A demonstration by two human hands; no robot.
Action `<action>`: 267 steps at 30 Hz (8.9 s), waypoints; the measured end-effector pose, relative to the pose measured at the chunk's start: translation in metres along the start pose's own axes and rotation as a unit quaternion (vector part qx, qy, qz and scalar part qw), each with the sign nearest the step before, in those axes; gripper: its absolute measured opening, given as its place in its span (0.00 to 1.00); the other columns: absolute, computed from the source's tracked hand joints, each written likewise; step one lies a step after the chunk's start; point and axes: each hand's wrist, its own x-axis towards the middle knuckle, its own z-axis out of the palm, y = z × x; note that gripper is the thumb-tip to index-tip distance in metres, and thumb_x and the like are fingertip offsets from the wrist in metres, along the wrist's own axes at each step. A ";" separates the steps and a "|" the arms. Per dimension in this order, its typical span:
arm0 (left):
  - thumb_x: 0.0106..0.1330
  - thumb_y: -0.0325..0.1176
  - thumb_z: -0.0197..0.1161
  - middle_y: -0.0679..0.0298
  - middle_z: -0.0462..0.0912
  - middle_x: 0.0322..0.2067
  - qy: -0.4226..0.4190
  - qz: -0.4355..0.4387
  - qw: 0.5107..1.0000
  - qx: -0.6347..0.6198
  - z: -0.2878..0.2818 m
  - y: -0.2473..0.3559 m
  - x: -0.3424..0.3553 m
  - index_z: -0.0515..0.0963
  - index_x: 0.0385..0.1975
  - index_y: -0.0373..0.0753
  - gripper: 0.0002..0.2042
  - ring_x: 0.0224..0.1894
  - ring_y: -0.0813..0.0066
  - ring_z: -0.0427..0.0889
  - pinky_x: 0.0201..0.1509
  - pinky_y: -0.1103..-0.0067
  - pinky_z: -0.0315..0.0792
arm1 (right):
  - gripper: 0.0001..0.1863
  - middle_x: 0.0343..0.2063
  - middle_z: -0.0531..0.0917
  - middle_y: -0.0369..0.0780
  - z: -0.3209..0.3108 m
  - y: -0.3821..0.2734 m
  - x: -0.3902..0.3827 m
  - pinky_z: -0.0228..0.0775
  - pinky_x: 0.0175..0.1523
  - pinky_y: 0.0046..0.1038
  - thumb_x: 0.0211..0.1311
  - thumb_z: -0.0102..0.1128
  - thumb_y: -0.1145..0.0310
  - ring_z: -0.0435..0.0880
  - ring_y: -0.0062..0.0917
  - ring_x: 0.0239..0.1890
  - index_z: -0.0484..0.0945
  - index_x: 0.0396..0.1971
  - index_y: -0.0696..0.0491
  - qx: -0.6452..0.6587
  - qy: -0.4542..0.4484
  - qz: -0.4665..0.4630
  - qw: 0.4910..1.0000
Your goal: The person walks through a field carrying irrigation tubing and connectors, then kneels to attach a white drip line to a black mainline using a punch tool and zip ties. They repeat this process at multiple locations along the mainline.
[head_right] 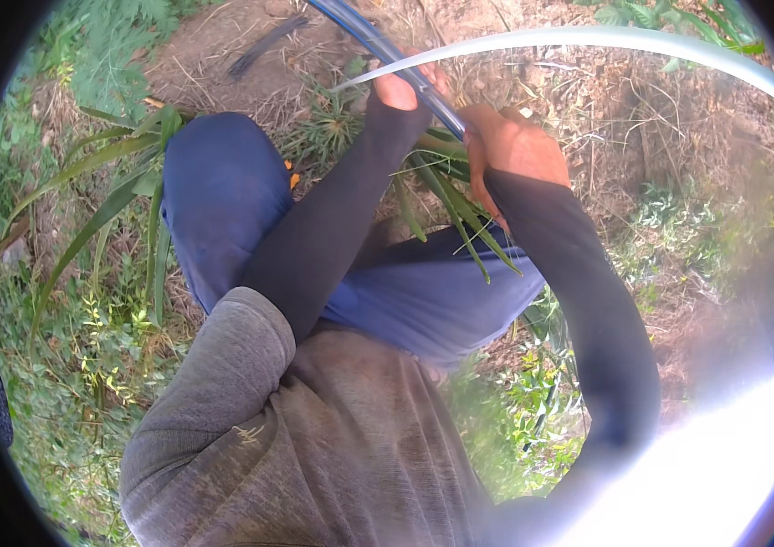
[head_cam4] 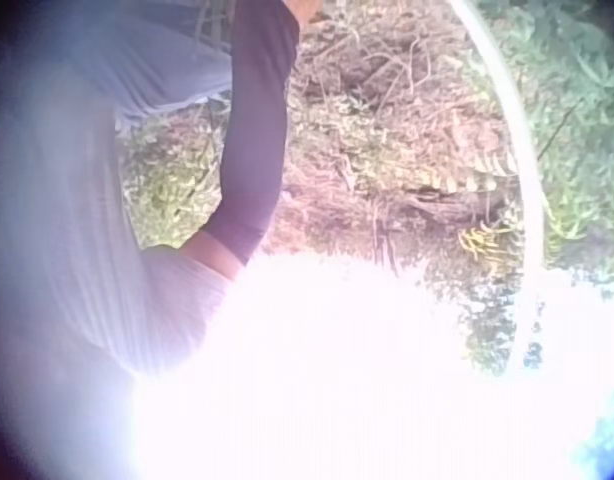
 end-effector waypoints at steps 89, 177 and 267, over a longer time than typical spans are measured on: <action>0.64 0.41 0.56 0.44 0.74 0.50 -0.069 -0.201 0.905 0.367 0.032 0.069 0.065 0.72 0.45 0.28 0.20 0.59 0.49 0.68 0.64 0.54 0.59 | 0.11 0.37 0.77 0.40 0.431 0.123 -0.266 0.73 0.41 0.38 0.47 0.51 0.75 0.77 0.38 0.39 0.78 0.32 0.49 0.283 0.096 0.343 0.891; 0.64 0.35 0.58 0.62 0.78 0.26 -0.034 -0.227 0.895 0.383 0.092 0.034 0.015 0.69 0.33 0.41 0.07 0.27 0.69 0.83 0.22 0.78 0.75 | 0.17 0.29 0.81 0.50 0.334 -0.138 0.028 0.70 0.42 0.42 0.54 0.57 0.57 0.80 0.46 0.36 0.72 0.34 0.56 0.419 -0.081 0.271 0.863; 0.66 0.39 0.55 0.35 0.64 0.51 -0.036 -0.274 0.934 0.225 0.103 0.036 0.017 0.61 0.49 0.33 0.19 0.46 0.52 0.79 0.39 0.76 0.82 | 0.15 0.35 0.75 0.39 -0.002 0.131 0.032 0.68 0.30 0.22 0.49 0.52 0.83 0.77 0.21 0.29 0.72 0.41 0.61 0.347 -0.361 0.109 0.859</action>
